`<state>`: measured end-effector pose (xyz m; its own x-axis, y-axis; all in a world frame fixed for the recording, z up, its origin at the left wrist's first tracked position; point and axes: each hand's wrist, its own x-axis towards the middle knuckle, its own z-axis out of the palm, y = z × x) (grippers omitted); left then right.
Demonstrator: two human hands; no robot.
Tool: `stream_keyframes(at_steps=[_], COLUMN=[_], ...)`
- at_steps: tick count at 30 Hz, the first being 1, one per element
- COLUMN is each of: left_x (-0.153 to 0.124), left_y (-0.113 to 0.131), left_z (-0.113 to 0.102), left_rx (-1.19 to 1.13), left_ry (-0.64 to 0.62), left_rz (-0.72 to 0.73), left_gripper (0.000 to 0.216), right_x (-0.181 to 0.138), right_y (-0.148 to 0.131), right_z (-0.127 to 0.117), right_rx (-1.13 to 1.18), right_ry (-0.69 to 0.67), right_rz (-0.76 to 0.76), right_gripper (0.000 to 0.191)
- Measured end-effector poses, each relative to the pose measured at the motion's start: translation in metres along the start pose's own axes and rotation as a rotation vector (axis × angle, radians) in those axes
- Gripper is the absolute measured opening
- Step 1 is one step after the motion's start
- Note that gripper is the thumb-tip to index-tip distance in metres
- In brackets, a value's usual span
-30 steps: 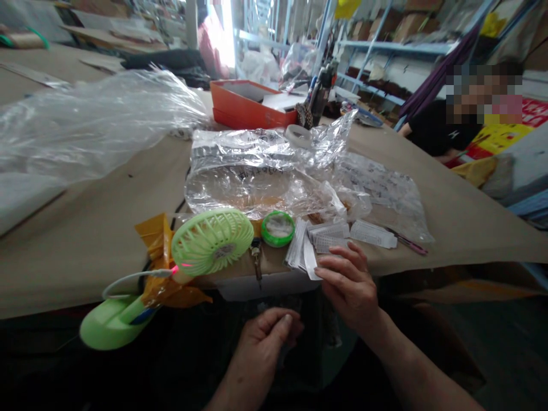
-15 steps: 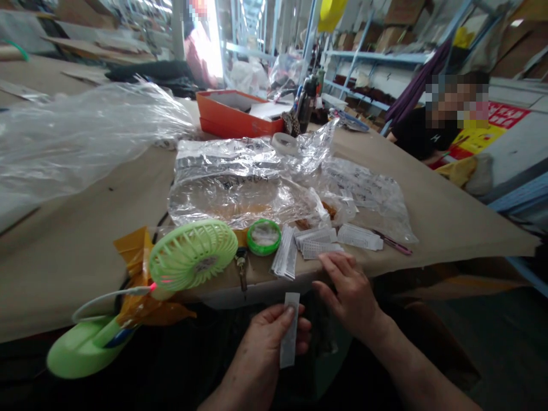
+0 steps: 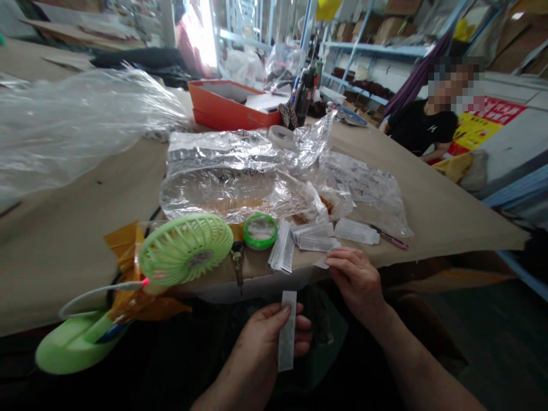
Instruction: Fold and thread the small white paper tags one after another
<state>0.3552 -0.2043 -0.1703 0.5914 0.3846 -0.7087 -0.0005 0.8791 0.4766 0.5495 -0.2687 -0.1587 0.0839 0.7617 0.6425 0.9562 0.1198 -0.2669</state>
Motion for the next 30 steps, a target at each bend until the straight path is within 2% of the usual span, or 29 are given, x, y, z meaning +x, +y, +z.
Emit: stream_keyframes(at_steps=[2, 5, 10, 15, 22, 24, 26, 28, 30], left_x=[-0.004, -0.008, -0.007, -0.007, -0.005, -0.004, -0.003, -0.003, -0.003], left_y=[0.003, 0.006, 0.003, 0.001, -0.001, -0.002, -0.002, -0.002, -0.003], left_z=[0.003, 0.006, 0.004, 0.005, 0.006, 0.004, 0.001, -0.001, -0.003], left_rx=[-0.031, -0.125, -0.265, -0.244, -0.198, -0.19, -0.149, -0.106, -0.078], left_ry=[-0.06, -0.163, -0.257, -0.246, -0.2, -0.184, -0.105, -0.037, -0.009], left_rz=[-0.027, -0.03, 0.025, 0.022, 0.019, -0.007, -0.032, -0.042, -0.043], left_gripper=[0.017, 0.014, 0.012, 0.01, 0.025, 0.026, 0.027, 0.029, 0.033], right_x=[-0.002, -0.008, -0.017, -0.02, -0.024, -0.024, -0.022, -0.018, -0.011], right_y=[-0.013, -0.036, -0.056, -0.056, -0.062, -0.053, -0.032, -0.003, 0.026], right_z=[0.0, 0.005, 0.017, 0.015, 0.008, 0.004, -0.003, -0.012, -0.021], right_rx=[0.144, 0.298, 0.336, 0.354, 0.363, 0.353, 0.284, 0.084, -0.222], right_ry=[0.005, -0.078, -0.15, -0.217, -0.301, -0.286, -0.219, -0.132, -0.107], right_rz=[-0.03, -0.146, -0.242, -0.249, -0.242, -0.219, -0.137, -0.001, 0.118], right_gripper=[0.015, 0.012, 0.012, 0.015, 0.011, 0.011, 0.024, 0.033, 0.046])
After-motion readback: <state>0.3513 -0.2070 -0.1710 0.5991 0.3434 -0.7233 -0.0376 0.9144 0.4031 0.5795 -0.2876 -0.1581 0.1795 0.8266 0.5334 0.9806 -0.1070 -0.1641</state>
